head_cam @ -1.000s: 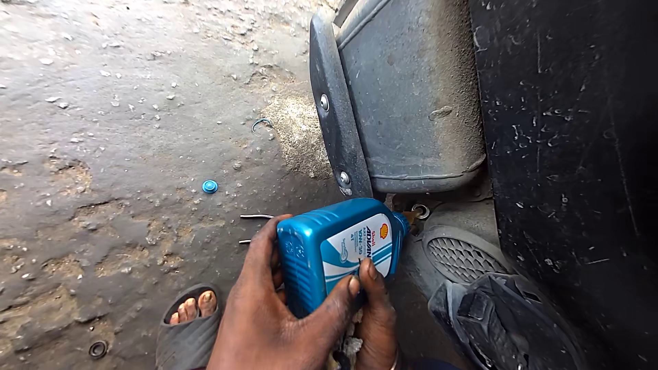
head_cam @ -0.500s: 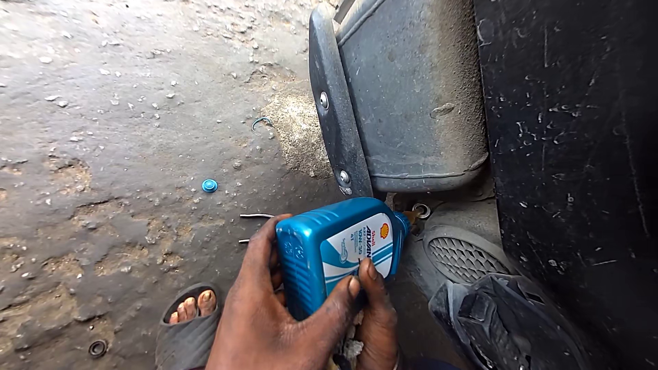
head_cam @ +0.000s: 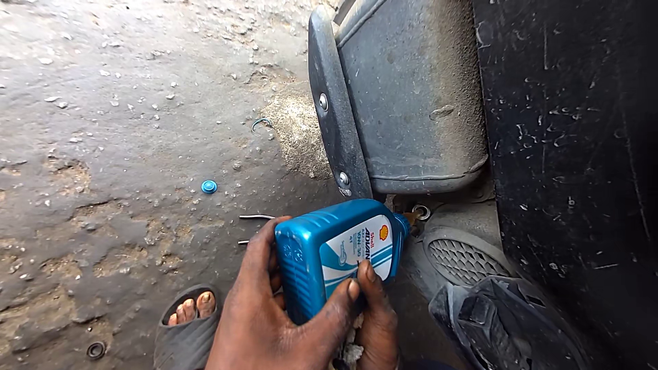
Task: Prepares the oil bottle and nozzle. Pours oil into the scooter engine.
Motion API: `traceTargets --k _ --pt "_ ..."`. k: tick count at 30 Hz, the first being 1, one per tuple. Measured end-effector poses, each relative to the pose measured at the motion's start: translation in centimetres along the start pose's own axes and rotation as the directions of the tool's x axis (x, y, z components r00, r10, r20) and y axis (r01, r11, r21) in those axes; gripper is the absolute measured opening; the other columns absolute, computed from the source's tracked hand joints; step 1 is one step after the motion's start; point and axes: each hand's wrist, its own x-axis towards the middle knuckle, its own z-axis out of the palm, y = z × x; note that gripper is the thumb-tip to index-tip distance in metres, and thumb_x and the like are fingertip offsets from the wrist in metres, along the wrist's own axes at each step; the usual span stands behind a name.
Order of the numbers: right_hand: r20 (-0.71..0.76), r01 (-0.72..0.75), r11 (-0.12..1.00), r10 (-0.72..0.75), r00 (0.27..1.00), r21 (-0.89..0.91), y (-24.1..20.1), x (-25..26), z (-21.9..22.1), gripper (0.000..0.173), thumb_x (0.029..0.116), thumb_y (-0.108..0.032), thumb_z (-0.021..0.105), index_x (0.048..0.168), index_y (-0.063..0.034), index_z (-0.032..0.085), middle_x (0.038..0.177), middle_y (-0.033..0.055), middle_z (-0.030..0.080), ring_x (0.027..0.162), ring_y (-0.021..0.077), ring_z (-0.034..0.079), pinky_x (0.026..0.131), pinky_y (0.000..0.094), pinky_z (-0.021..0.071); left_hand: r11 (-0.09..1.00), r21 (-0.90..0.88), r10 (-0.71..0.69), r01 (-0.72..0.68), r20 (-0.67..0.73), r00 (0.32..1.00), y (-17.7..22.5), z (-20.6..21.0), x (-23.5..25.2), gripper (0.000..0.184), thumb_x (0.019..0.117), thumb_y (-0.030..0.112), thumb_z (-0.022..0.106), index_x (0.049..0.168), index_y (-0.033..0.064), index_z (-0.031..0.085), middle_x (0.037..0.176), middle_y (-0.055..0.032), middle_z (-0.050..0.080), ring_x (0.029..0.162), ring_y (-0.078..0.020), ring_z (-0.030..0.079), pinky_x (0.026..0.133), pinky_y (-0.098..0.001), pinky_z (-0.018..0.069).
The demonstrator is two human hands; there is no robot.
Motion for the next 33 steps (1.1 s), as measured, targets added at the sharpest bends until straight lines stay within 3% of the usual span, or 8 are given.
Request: traceTargets --k 33 --pt "0.005 0.026 1.000 -0.026 1.000 -0.004 0.38 0.11 0.12 0.025 0.0891 -0.024 0.077 0.103 -0.0033 0.070 0.094 0.0134 0.075 0.089 0.0169 0.075 0.082 0.0341 0.0631 1.000 0.009 0.000 0.000 -0.003 1.000 0.05 -0.26 0.04 0.086 0.0804 0.024 0.088 0.147 0.0014 0.038 0.119 -0.0079 0.069 0.093 -0.0184 0.075 0.073 -0.0317 0.0678"
